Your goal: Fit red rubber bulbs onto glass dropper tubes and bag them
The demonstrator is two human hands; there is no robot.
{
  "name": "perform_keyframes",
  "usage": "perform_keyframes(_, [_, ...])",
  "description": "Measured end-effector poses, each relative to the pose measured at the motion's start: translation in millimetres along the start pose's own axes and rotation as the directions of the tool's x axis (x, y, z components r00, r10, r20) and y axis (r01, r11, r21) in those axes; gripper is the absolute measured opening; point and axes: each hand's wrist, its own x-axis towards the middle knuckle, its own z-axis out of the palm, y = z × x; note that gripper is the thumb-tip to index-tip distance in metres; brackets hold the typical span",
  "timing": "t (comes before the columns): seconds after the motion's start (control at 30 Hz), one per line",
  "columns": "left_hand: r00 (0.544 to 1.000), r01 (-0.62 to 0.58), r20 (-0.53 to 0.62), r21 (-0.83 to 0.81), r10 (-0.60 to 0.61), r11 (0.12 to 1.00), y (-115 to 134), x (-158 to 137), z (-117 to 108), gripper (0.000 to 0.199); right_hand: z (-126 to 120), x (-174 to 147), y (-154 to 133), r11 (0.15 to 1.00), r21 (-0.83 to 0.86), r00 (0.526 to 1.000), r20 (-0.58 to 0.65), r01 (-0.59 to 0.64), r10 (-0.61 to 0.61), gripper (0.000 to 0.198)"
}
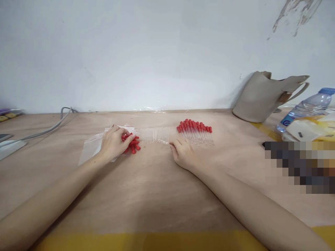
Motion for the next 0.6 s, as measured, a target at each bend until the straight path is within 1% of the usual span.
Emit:
perform_keyframes(0.1, [0.986, -0.168, -0.041, -0.125, 0.164, 0.978, 15, -11, 1, 0.023, 0, 0, 1, 0.997, 0.062, 0.999, 0.016, -0.043, 0.043, 0.02])
perform_keyframes(0.2, [0.957, -0.274, 0.025, -0.253, 0.289, 0.928, 32, -27, 7, 0.021, 2, -1, 5, 0.995, 0.088, 0.999, 0.014, -0.046, 0.045, 0.022])
perform_keyframes(0.27, [0.944, -0.285, 0.072, -0.306, 0.321, 0.908, 39, -37, 11, 0.019, 3, -1, 6, 0.995, 0.094, 0.999, -0.001, -0.032, 0.032, 0.024])
perform_keyframes(0.33, [0.945, -0.265, 0.098, -0.332, 0.312, 0.906, 42, -41, 13, 0.018, 1, -1, 4, 0.995, 0.101, 1.0, 0.001, -0.015, 0.015, 0.026])
perform_keyframes(0.4, [0.945, -0.254, 0.112, -0.345, 0.308, 0.904, 41, -43, 13, 0.016, -1, -1, 1, 0.994, 0.107, 1.0, 0.028, -0.001, -0.002, 0.025])
perform_keyframes(0.47, [0.934, -0.273, 0.127, -0.349, 0.334, 0.897, 39, -41, 12, 0.016, -3, -1, 0, 0.996, 0.094, 0.999, 0.044, 0.008, -0.012, 0.021])
perform_keyframes(0.53, [0.917, -0.312, 0.136, -0.344, 0.376, 0.886, 38, -40, 12, 0.023, -3, -1, 0, 0.997, 0.071, 0.998, 0.06, 0.01, -0.014, 0.018])
perform_keyframes(0.6, [0.903, -0.344, 0.135, -0.342, 0.409, 0.874, 37, -38, 14, 0.025, 0, -2, 2, 0.998, 0.06, 0.997, 0.073, 0.018, -0.023, 0.019])
